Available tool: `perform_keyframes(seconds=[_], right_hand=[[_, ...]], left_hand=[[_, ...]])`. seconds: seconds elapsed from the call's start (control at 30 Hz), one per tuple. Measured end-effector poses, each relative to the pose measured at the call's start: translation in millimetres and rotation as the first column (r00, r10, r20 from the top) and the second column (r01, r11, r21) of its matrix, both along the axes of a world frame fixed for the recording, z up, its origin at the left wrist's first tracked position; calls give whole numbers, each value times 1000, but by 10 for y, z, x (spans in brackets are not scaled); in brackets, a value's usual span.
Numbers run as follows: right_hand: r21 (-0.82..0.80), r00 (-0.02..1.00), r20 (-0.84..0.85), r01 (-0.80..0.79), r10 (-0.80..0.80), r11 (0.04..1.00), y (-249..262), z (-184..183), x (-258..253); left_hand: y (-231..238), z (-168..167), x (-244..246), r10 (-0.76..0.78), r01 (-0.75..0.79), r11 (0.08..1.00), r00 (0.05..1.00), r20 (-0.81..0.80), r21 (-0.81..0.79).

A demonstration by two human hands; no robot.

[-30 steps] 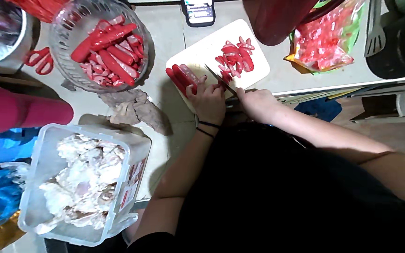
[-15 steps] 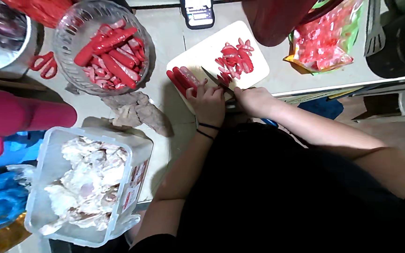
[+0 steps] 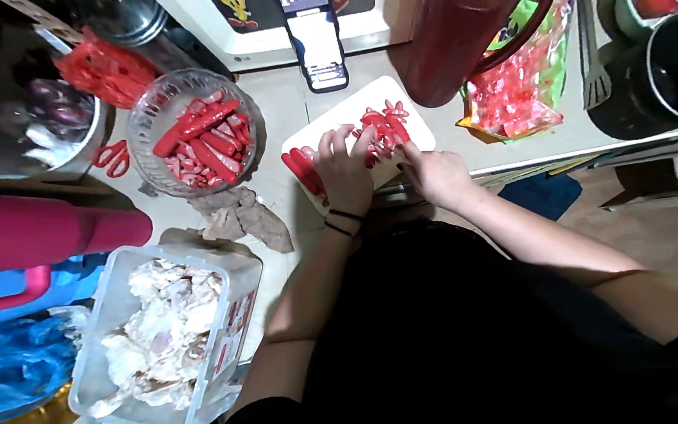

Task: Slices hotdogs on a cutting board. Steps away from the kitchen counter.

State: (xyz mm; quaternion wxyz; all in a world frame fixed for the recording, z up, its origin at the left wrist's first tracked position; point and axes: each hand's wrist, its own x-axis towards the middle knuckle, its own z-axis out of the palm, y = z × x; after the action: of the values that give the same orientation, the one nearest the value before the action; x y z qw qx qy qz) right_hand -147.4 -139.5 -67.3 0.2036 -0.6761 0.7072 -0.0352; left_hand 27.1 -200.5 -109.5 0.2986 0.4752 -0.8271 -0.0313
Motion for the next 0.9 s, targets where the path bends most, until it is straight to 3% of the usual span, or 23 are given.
perform_keyframes(seconds=[0.1,0.2,0.33,0.5,0.63,0.9], right_hand=[[-29,998,24,54,-53,998,46,-10,-50],[-22,984,94,153,-150,988,56,-43,-163],[-127,939,201,306,-278,943,29,-204,-388],[-141,941,157,321,-299,936,-97,-311,-514],[-188,962,178,239,-206,953,-180,-401,-527],[-196,919,357,251,-169,948,-137,-484,-262]], left_hand=[[-36,28,-32,-11,11,1000,1000,25,29],[-90,98,-72,-16,28,974,998,-53,226],[-165,-97,-221,-30,73,918,993,-115,390],[-264,-324,-554,15,7,937,998,-59,349],[-436,-364,-757,31,-2,946,996,-86,325],[-575,-356,-941,9,7,954,998,-55,299]])
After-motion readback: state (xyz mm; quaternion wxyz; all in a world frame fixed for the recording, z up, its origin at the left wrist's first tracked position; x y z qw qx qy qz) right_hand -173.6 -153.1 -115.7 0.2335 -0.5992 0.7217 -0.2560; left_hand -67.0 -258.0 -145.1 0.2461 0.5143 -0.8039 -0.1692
